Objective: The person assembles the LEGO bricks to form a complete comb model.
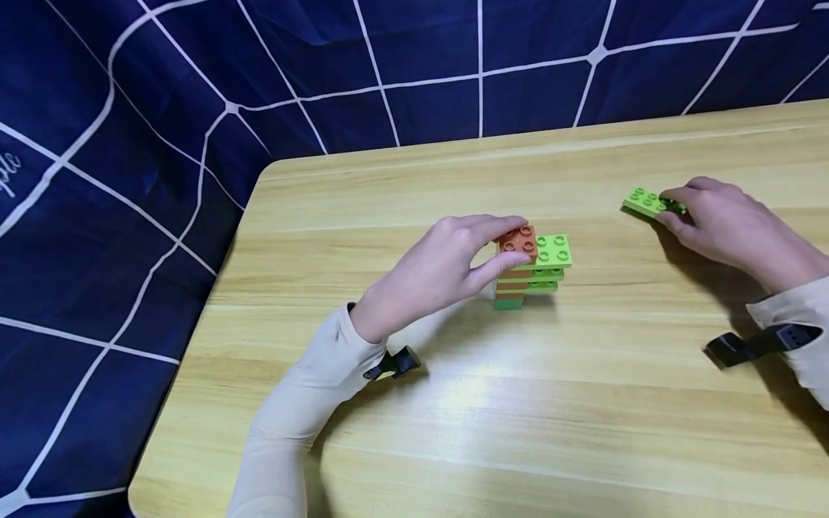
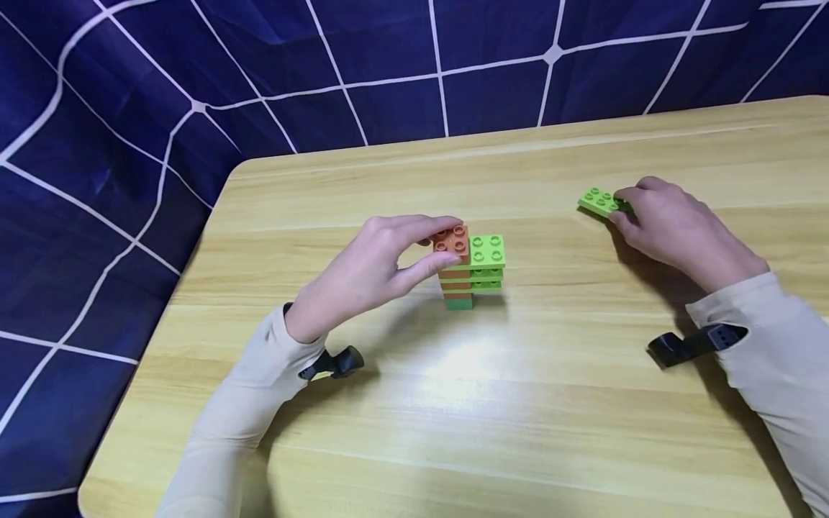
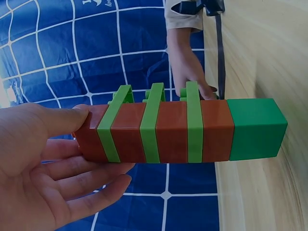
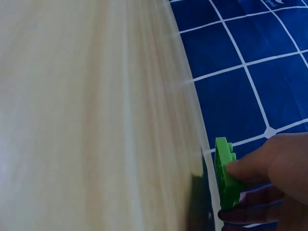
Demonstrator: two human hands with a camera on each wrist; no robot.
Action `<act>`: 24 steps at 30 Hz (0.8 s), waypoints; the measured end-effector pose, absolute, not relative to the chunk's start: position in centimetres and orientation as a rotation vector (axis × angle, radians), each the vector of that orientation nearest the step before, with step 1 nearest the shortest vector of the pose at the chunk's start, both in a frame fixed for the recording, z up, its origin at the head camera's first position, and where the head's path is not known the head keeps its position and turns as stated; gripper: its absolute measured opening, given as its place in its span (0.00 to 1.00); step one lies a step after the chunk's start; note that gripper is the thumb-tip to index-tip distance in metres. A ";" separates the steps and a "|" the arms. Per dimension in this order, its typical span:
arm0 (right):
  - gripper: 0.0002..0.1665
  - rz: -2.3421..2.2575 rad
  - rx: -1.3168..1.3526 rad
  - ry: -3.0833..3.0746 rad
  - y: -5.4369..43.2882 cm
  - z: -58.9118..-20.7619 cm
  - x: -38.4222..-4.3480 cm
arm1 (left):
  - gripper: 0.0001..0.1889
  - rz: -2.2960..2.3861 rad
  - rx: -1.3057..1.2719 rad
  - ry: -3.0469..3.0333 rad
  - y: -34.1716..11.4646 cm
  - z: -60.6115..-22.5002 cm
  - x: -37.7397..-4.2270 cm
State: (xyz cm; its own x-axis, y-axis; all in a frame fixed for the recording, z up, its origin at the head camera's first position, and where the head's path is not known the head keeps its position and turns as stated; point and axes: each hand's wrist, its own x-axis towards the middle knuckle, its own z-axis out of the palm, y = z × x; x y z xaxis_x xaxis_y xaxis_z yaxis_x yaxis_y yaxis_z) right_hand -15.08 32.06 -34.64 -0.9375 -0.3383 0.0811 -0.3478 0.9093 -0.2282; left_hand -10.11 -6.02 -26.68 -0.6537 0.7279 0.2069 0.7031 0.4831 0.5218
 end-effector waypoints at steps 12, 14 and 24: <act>0.20 0.518 0.670 -2.801 29.7 -32.4 -14.5 | 0.23 0.910 1.332 2.681 -6.1 -26.6 -10.3; 0.21 0.523 0.678 -2.775 29.1 -31.9 -14.3 | 0.23 0.908 1.338 2.688 -6.1 -26.7 -10.3; 0.17 0.518 0.811 -2.599 27.1 -30.3 -12.4 | 0.23 0.882 1.313 2.691 -5.8 -26.6 -10.3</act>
